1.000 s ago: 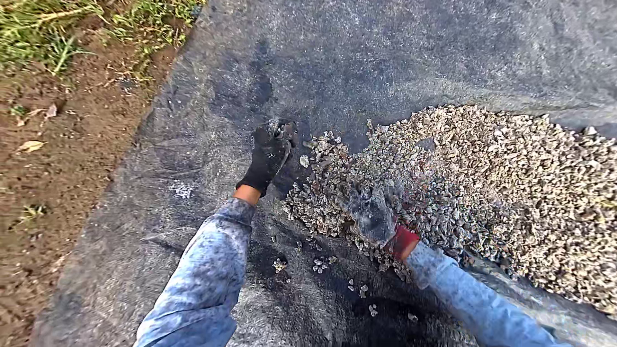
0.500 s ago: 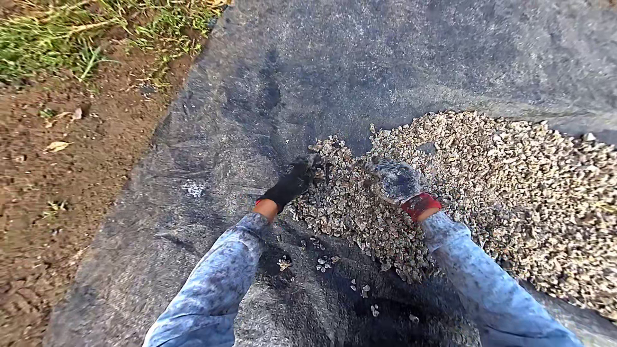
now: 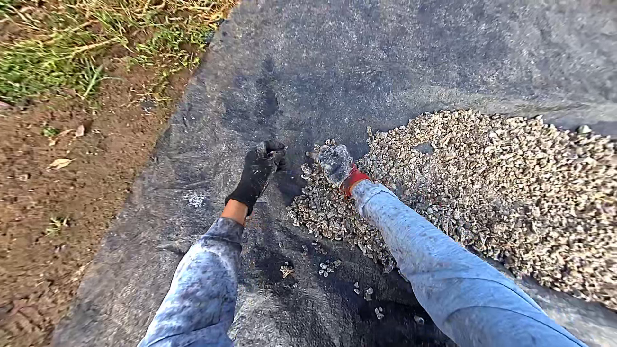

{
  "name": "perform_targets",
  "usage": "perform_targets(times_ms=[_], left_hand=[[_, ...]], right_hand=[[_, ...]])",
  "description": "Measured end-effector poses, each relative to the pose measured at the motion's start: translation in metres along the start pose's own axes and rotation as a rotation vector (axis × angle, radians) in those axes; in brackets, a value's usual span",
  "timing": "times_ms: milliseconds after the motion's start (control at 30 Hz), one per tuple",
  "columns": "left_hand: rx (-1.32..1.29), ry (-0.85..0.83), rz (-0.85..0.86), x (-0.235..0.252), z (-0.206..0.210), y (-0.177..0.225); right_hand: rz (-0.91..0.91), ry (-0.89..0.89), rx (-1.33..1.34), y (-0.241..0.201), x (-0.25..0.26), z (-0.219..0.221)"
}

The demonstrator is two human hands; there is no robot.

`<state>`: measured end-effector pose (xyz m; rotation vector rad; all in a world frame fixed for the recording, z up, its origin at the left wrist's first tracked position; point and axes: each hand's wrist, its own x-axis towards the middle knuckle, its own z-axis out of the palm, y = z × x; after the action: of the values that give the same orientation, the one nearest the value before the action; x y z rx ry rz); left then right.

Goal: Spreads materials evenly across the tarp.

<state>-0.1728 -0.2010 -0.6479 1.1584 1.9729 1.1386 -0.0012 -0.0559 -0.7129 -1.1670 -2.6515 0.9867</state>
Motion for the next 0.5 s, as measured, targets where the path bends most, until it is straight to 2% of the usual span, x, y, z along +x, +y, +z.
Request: perform_targets(times_ms=[67,133,200,267,300,367,400,433,500], left_hand=[[0.013,0.024,0.008,0.002,0.004,0.0],[0.105,0.054,0.014,0.003,0.008,-0.002],[0.345,0.058,0.068,0.001,0.009,0.001],[0.499,-0.034,0.104,-0.013,0.004,0.011],[0.45,-0.076,0.164,-0.013,0.003,0.001],[0.313,-0.181,0.238,-0.003,0.004,-0.026],[0.286,-0.228,0.254,-0.001,0.007,-0.025],[0.332,-0.227,0.327,0.005,0.013,-0.029],[0.469,-0.186,0.465,0.012,0.022,-0.032]], right_hand=[[0.228,-0.128,0.155,0.014,-0.002,0.016],[0.321,-0.165,0.233,0.007,-0.013,0.014],[0.289,-0.17,0.115,-0.017,-0.035,-0.011],[0.332,-0.385,0.006,-0.051,-0.06,-0.061],[0.298,-0.407,-0.014,-0.061,-0.068,-0.077],[0.187,-0.328,-0.018,-0.047,-0.076,-0.075],[0.158,-0.301,-0.021,-0.043,-0.078,-0.076],[0.197,-0.36,-0.049,-0.053,-0.08,-0.088],[0.2,-0.315,-0.083,-0.065,-0.08,-0.094]])
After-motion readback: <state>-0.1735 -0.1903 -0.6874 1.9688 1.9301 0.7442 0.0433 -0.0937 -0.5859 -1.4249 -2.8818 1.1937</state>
